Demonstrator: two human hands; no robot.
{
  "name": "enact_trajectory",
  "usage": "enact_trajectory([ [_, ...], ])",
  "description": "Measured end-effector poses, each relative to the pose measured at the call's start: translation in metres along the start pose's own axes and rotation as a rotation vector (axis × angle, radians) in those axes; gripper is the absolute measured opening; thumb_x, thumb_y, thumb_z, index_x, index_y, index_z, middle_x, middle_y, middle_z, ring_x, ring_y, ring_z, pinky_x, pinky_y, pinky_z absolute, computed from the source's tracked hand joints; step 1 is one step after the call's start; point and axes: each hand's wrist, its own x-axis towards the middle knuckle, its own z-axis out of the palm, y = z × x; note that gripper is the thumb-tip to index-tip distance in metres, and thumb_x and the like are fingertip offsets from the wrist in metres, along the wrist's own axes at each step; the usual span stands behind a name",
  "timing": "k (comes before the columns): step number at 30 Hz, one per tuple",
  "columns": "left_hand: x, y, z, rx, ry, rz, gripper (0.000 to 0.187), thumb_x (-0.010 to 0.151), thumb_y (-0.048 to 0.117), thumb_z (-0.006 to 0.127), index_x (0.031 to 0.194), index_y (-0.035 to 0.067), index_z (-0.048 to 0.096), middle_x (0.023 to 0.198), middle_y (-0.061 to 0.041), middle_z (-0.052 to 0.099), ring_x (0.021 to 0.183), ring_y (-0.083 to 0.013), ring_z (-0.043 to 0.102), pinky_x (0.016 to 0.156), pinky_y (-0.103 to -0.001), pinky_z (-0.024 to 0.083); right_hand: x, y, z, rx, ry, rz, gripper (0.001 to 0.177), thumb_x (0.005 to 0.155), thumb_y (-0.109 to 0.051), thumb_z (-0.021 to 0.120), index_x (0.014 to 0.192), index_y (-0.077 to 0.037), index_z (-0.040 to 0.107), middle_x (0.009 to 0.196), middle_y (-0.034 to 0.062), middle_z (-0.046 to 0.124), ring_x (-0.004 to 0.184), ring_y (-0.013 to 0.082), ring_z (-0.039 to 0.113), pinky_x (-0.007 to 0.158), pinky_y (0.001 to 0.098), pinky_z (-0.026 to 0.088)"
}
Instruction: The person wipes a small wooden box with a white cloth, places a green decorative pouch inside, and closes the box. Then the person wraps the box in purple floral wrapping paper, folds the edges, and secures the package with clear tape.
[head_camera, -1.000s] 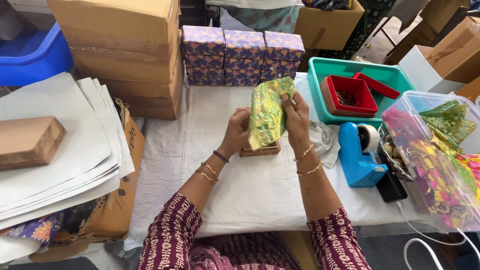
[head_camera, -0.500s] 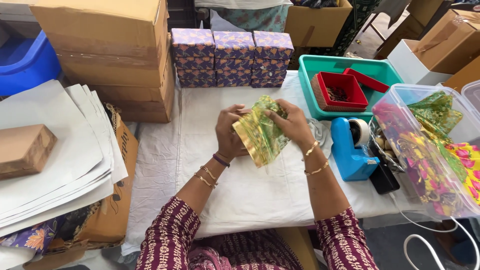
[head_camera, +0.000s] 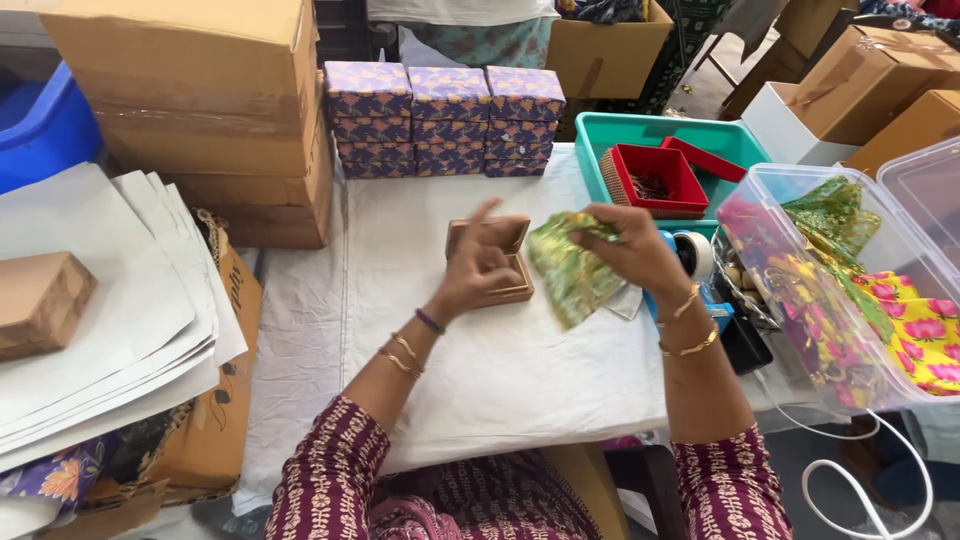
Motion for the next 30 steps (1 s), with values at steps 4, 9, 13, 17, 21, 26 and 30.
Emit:
enact_trajectory([
  [4,-0.014,-0.044,0.007,-0.034,-0.126,-0.109,0.031,0.099,0.027,0.076,0.114,0.001,0.067,0.097,-0.003,0.065,0.071,-0.0025,0.054,0.056,-0.019,0.047,0.003,-0.032,0.009,0.005,-0.137,-0.011,0.034,0.082,-0.018,0.086,0.110,-0.003,0.074,0.089,0.0044,0.074,0.083,0.0089,0.064,0.073,0.0288,0.056],
  [9,-0.001,-0.003,-0.008,-0.055,0.155,-0.130,0.028,0.100,0.033,0.068,0.104,0.006,0.067,0.072,0.008,0.061,0.057,0.0021,0.047,0.046,-0.017,0.038,-0.009,-0.033,-0.046,-0.355,-0.011,-0.074,0.064,0.066,-0.016,0.088,0.127,-0.013,0.069,0.093,0.0070,0.073,0.085,0.0160,0.068,0.075,0.0355,0.057],
  [13,0.000,-0.003,-0.017,0.029,0.335,-0.130,0.029,0.101,0.036,0.067,0.091,0.009,0.060,0.065,0.010,0.048,0.054,0.0026,0.038,0.044,-0.018,0.029,-0.038,-0.040,-0.109,-0.790,0.467,-0.064,0.026,0.088,-0.005,0.081,0.111,-0.017,0.080,0.094,0.0107,0.073,0.086,0.0288,0.069,0.077,0.0420,0.053],
  [17,-0.003,-0.005,-0.013,0.110,0.356,-0.074,0.033,0.103,0.036,0.067,0.086,0.010,0.054,0.066,0.010,0.042,0.057,0.0014,0.034,0.047,-0.020,0.027,-0.061,0.030,-0.193,-0.620,0.885,0.105,0.022,0.111,-0.014,0.061,0.130,-0.014,0.072,0.121,0.0079,0.070,0.105,0.0277,0.065,0.094,0.0408,0.052],
  [21,-0.001,-0.007,-0.014,0.164,0.372,-0.047,0.036,0.104,0.034,0.067,0.082,0.010,0.051,0.067,0.010,0.038,0.060,0.0005,0.031,0.050,-0.022,0.026,-0.069,0.035,-0.194,-0.755,0.794,0.041,0.030,0.098,-0.016,0.069,0.127,-0.008,0.070,0.120,0.0124,0.069,0.105,0.0314,0.064,0.092,0.0432,0.051],
  [26,0.000,-0.012,-0.017,0.204,0.420,-0.092,0.036,0.101,0.033,0.068,0.079,0.010,0.052,0.061,0.009,0.039,0.055,0.0001,0.032,0.047,-0.022,0.025,-0.076,0.039,-0.200,-0.923,0.668,-0.048,0.046,0.082,-0.017,0.078,0.124,-0.001,0.068,0.118,0.0179,0.067,0.106,0.0360,0.062,0.090,0.0463,0.049],
  [30,0.001,-0.008,-0.018,0.175,0.431,-0.078,0.034,0.100,0.032,0.070,0.079,0.011,0.054,0.064,0.010,0.043,0.057,0.0009,0.034,0.048,-0.022,0.028,-0.077,0.046,-0.204,-1.042,0.562,-0.124,0.060,0.069,-0.018,0.085,0.121,0.005,0.066,0.116,0.0224,0.066,0.106,0.0398,0.061,0.088,0.0488,0.047],
])
